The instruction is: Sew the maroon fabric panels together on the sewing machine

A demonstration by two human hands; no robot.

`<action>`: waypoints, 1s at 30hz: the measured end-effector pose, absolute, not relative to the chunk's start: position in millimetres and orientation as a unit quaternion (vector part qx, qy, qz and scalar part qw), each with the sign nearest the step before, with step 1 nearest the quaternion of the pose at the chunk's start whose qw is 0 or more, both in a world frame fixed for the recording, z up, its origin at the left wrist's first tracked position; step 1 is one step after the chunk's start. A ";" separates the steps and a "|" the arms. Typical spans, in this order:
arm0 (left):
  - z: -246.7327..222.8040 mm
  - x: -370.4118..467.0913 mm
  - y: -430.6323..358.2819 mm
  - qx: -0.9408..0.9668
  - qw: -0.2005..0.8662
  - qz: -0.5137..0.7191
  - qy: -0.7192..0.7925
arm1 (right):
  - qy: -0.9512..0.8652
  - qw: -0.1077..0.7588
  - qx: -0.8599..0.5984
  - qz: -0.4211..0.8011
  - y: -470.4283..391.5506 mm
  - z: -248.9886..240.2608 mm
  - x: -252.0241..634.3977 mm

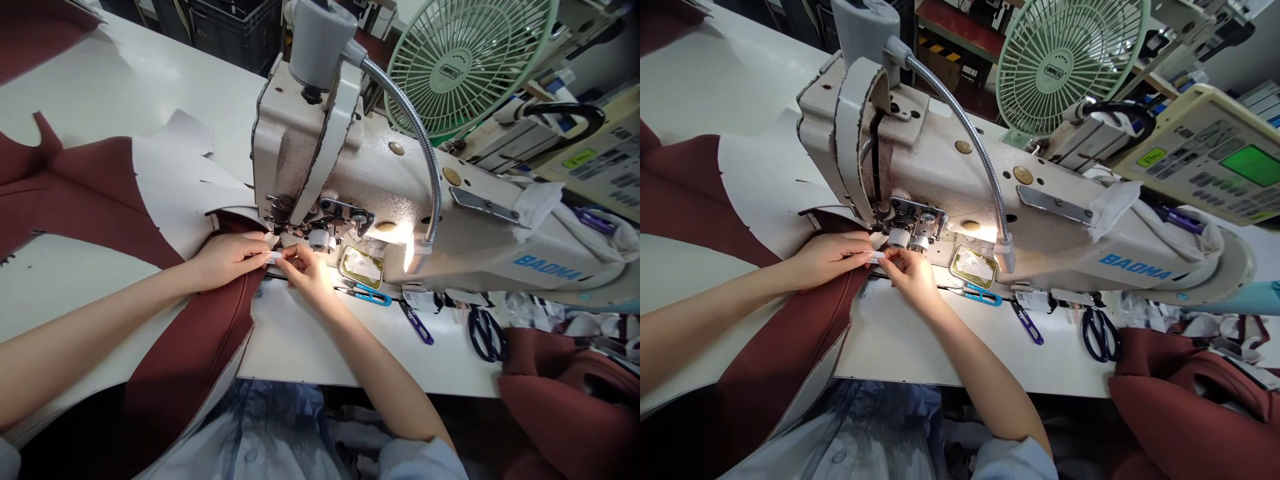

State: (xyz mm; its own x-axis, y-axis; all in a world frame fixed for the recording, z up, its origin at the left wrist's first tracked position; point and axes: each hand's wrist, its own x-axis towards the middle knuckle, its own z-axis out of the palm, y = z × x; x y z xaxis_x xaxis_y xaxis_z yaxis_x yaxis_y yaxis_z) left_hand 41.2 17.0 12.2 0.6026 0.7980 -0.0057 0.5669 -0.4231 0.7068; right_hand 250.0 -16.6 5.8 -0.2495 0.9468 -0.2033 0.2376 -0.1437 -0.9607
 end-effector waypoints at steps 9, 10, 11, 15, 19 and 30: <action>13.3 41.9 16.6 0.813 0.360 0.168 0.425 | -0.539 0.319 -0.508 0.591 -15.1 15.1 251.7; 13.7 41.6 16.7 0.814 0.359 0.165 0.426 | -0.539 0.320 -0.503 0.595 -14.8 15.7 252.8; 14.0 41.5 16.9 0.814 0.359 0.161 0.427 | -0.540 0.322 -0.498 0.597 -14.4 16.1 253.8; 15.1 41.6 17.7 0.815 0.358 0.150 0.430 | -0.547 0.315 -0.497 0.595 -12.8 16.6 256.4; 16.2 42.0 17.6 0.818 0.358 0.145 0.428 | -0.561 0.303 -0.507 0.580 -12.2 16.6 256.0; 19.3 37.7 22.8 0.789 0.383 0.154 0.455 | -0.618 0.267 -0.556 0.488 -10.9 14.3 255.9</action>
